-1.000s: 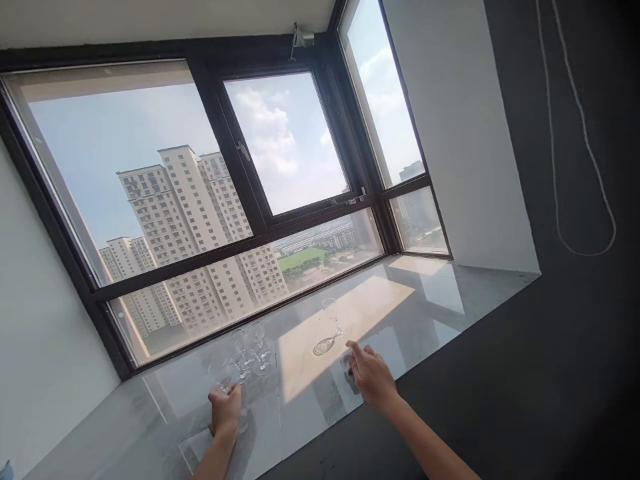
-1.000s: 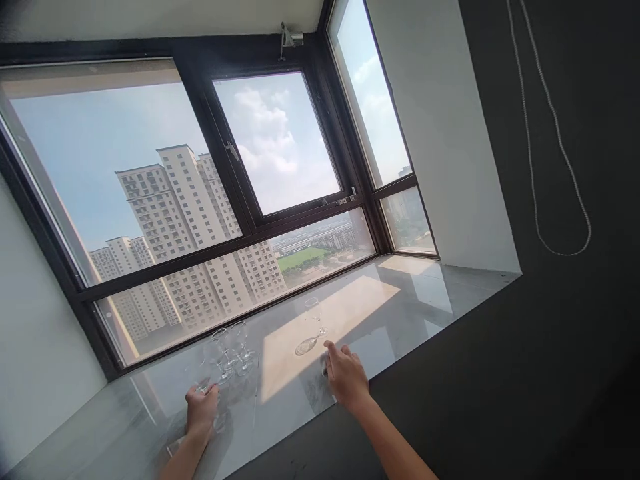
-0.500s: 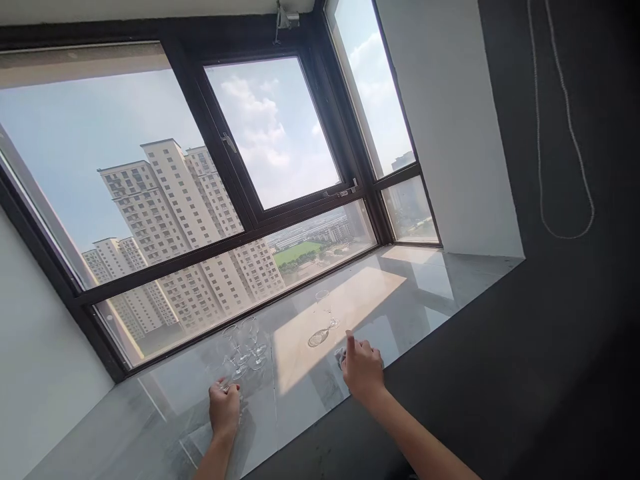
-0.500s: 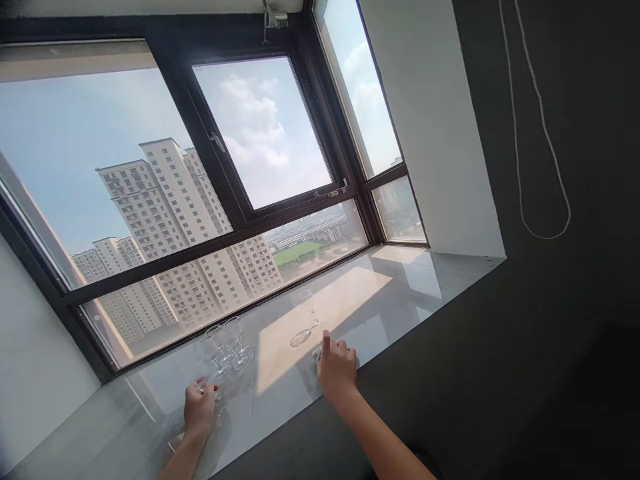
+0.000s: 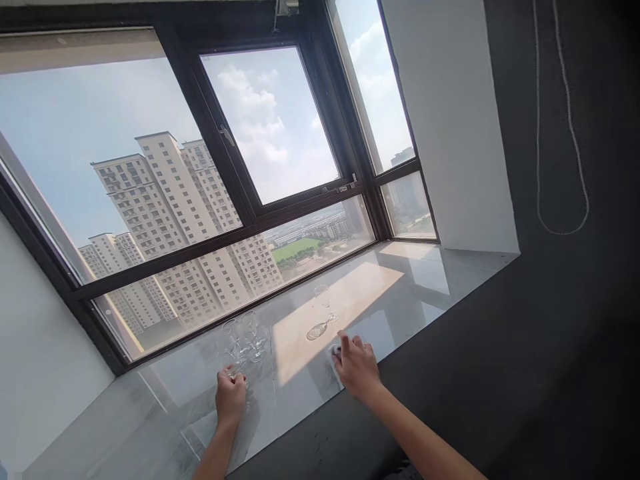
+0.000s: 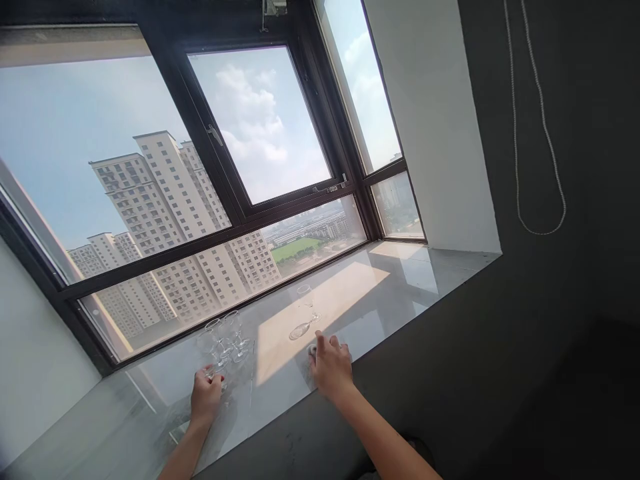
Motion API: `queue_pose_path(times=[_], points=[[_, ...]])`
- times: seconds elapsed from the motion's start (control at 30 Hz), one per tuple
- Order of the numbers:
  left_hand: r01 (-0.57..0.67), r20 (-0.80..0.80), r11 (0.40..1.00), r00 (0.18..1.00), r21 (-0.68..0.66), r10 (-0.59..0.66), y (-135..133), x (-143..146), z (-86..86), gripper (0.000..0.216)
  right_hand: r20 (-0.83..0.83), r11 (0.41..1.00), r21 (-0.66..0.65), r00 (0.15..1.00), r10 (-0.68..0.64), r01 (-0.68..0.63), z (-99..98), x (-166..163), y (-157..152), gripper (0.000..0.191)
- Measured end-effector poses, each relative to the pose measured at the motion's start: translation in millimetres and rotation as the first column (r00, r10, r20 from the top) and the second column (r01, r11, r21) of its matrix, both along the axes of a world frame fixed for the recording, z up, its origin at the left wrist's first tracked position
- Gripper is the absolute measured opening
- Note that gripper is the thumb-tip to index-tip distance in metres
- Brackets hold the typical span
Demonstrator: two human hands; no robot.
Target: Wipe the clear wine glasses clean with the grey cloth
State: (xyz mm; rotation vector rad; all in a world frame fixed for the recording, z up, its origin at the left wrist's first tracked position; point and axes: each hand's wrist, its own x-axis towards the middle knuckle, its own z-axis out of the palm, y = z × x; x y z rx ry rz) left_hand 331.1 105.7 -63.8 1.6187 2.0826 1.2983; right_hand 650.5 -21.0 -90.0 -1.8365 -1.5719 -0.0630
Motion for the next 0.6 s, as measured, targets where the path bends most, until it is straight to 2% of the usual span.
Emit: queue_pose_path(times=[0.07, 0.2, 0.33, 0.47, 0.6], points=[[0.018, -0.016, 0.999, 1.0, -0.027, -0.019, -3, 1, 1.9, 0.037, -0.011, 1.0, -0.019, 1.0, -0.008, 0.007, -0.4, 0, 2, 0.048], [0.095, -0.031, 0.992, 0.995, -0.077, -0.098, -10, 5, 5.0, 0.041, -0.039, 0.998, -0.032, 0.998, 0.058, -0.06, 1.6, 5, 3, 0.06], [0.228, -0.097, 0.973, 0.968, -0.028, -0.23, -10, 9, 1.3, 0.037, -0.042, 0.992, -0.003, 0.991, 0.125, -0.125, 5.1, 9, 0, 0.067], [0.457, -0.332, 0.89, 0.837, -0.013, -0.435, -14, 19, -4.9, 0.037, -0.081, 0.977, 0.032, 0.974, 0.21, -0.208, 3.8, 7, 0, 0.067], [0.577, -0.47, 0.816, 0.711, -0.034, -0.523, -26, 54, -4.9, 0.037, -0.198, 0.943, 0.148, 0.925, 0.323, -0.297, 1.4, 1, -3, 0.07]])
